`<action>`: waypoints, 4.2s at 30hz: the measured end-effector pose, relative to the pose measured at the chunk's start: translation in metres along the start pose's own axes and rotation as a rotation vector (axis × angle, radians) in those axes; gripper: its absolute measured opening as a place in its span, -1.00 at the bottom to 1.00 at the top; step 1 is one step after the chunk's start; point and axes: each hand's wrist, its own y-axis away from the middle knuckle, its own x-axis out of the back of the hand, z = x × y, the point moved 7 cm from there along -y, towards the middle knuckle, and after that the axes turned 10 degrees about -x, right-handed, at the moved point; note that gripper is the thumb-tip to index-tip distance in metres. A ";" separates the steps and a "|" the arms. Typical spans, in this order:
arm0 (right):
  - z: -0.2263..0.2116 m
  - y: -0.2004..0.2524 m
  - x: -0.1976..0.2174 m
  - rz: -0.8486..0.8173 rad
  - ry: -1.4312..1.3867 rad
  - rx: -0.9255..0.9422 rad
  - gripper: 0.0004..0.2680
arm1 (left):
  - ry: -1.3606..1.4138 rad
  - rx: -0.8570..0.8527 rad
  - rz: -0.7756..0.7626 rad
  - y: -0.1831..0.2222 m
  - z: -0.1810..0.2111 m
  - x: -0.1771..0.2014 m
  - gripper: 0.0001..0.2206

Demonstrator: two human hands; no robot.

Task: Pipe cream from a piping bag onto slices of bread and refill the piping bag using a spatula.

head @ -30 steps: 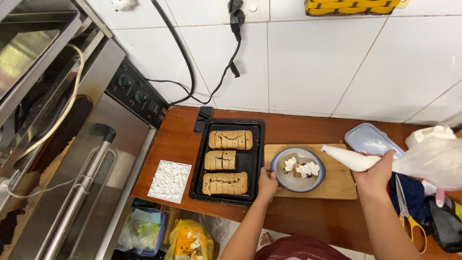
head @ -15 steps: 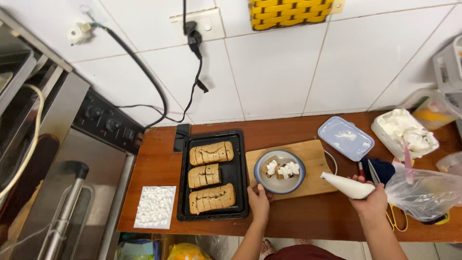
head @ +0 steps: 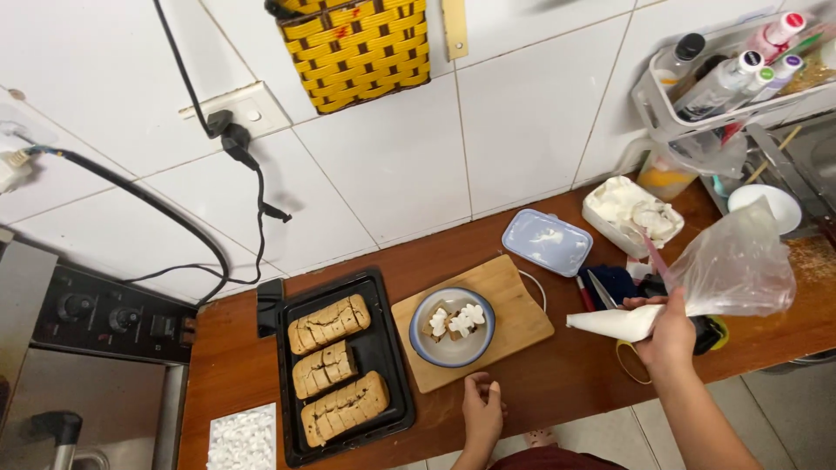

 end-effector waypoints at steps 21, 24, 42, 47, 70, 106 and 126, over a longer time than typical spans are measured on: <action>0.087 0.028 0.008 0.132 -0.550 -0.388 -0.47 | -0.208 -0.078 -0.284 -0.004 -0.033 -0.046 -0.79; 0.083 0.026 0.016 0.146 -0.478 -0.378 -0.53 | -0.258 0.000 -0.319 -0.001 -0.026 -0.047 -0.79; -0.061 0.056 -0.013 -0.063 -0.323 0.233 -0.57 | -0.270 -0.924 -0.390 0.049 0.184 -0.145 -0.68; -0.112 -0.014 -0.018 -0.125 -0.069 0.417 -0.66 | -0.342 -1.382 -0.402 0.094 0.315 -0.263 -0.29; -0.155 -0.142 -0.075 -0.147 1.229 1.064 -0.70 | -0.588 -1.197 -0.196 -0.041 0.228 -0.500 -0.85; -0.134 -0.166 -0.105 -0.453 1.343 1.304 -0.56 | -0.755 -0.942 -0.246 -0.011 0.228 -0.494 -0.87; -0.182 -0.158 -0.047 -0.297 0.747 0.364 -0.78 | -0.212 -1.300 -0.171 0.003 0.311 -0.443 -0.52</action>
